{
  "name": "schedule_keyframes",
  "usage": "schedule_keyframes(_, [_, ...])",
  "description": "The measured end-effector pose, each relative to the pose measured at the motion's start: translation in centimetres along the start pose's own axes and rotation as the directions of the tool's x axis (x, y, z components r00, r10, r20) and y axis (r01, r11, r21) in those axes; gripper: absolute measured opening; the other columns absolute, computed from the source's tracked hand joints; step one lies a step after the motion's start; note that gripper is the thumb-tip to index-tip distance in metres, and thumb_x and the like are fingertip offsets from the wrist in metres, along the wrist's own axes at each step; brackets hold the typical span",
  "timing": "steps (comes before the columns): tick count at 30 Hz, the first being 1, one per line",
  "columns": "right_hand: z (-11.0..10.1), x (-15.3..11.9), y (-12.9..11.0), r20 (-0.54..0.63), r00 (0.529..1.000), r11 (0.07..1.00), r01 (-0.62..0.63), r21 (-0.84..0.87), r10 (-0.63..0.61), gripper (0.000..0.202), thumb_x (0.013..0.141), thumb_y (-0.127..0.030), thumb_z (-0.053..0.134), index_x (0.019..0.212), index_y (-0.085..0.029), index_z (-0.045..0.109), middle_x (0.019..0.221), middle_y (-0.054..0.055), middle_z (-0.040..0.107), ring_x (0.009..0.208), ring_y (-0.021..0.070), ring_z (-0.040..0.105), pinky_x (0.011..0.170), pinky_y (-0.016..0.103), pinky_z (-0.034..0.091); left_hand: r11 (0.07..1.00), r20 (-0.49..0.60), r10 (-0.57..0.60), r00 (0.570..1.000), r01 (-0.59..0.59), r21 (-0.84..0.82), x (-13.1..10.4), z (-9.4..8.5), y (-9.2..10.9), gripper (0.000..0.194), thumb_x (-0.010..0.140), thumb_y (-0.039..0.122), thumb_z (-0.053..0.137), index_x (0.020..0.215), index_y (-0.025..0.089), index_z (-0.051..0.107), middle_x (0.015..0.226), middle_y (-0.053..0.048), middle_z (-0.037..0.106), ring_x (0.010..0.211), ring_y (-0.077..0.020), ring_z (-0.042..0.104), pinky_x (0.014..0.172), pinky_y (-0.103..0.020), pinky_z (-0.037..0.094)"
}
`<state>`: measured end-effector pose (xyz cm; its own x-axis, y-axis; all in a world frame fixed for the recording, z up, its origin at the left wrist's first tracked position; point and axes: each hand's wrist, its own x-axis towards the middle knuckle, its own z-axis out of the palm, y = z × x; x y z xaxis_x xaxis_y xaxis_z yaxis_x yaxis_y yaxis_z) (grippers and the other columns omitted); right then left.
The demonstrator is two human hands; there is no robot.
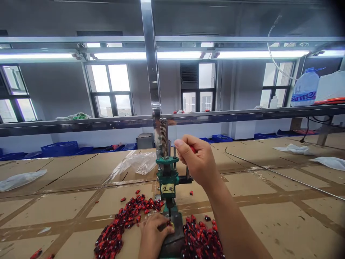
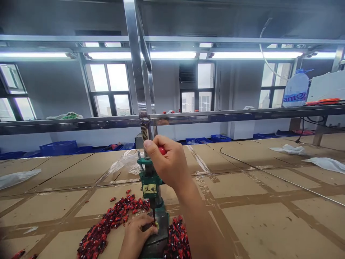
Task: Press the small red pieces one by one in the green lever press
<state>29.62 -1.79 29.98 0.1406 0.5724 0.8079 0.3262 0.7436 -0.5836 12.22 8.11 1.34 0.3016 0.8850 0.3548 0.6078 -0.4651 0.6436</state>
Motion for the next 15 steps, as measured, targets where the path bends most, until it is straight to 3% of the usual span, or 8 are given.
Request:
schedule_keyframes(5, [0.1,0.0,0.4,0.008,1.000,1.000,0.002,0.031,-0.003,0.045,0.099,-0.047,0.056,0.066,-0.019,0.043,0.061,-0.005,0.039,0.057,0.0082,0.034,0.055,0.027,0.028,0.998,0.006,0.052,0.999,-0.052,-0.032,0.3,0.6,0.3,0.012,0.068,0.035,0.088,0.074,0.029,0.081,0.093,-0.002,0.082,0.100,-0.0287,0.072,0.095,-0.040,0.049])
schedule_keyframes(10, [0.0,0.2,0.1,-0.011,1.000,0.999,-0.019,0.050,0.020,0.044,0.098,-0.047,0.057,0.067,-0.019,0.045,0.061,-0.004,0.040,0.056,0.0085,0.034,0.053,0.027,0.026,0.993,-0.019,0.078,0.997,-0.079,-0.091,-0.1,0.6,-0.1,0.015,0.071,0.040,0.084,0.079,0.029,0.081,0.095,-0.004,0.082,0.099,-0.0286,0.073,0.091,-0.040,0.052])
schedule_keyframes(13, [0.1,-2.5,-0.6,-0.037,0.999,1.000,-0.016,0.021,0.017,0.044,0.100,-0.046,0.052,0.066,-0.020,0.046,0.059,-0.003,0.040,0.054,0.0096,0.036,0.051,0.028,0.028,0.998,-0.008,0.025,1.000,-0.025,-0.058,-0.4,0.6,0.3,0.014,0.070,0.038,0.085,0.082,0.030,0.082,0.097,-0.003,0.082,0.103,-0.0293,0.072,0.094,-0.042,0.049])
schedule_keyframes(15, [0.5,-6.1,-1.0,-0.004,0.999,0.990,0.049,-0.129,-0.050,0.042,0.102,-0.042,0.047,0.066,-0.020,0.047,0.061,-0.001,0.044,0.057,0.0118,0.044,0.053,0.029,0.035,0.999,0.014,-0.032,0.999,0.032,-0.026,-0.5,0.5,0.6,0.016,0.068,0.034,0.087,0.083,0.031,0.082,0.100,-0.002,0.082,0.106,-0.0303,0.070,0.098,-0.045,0.045])
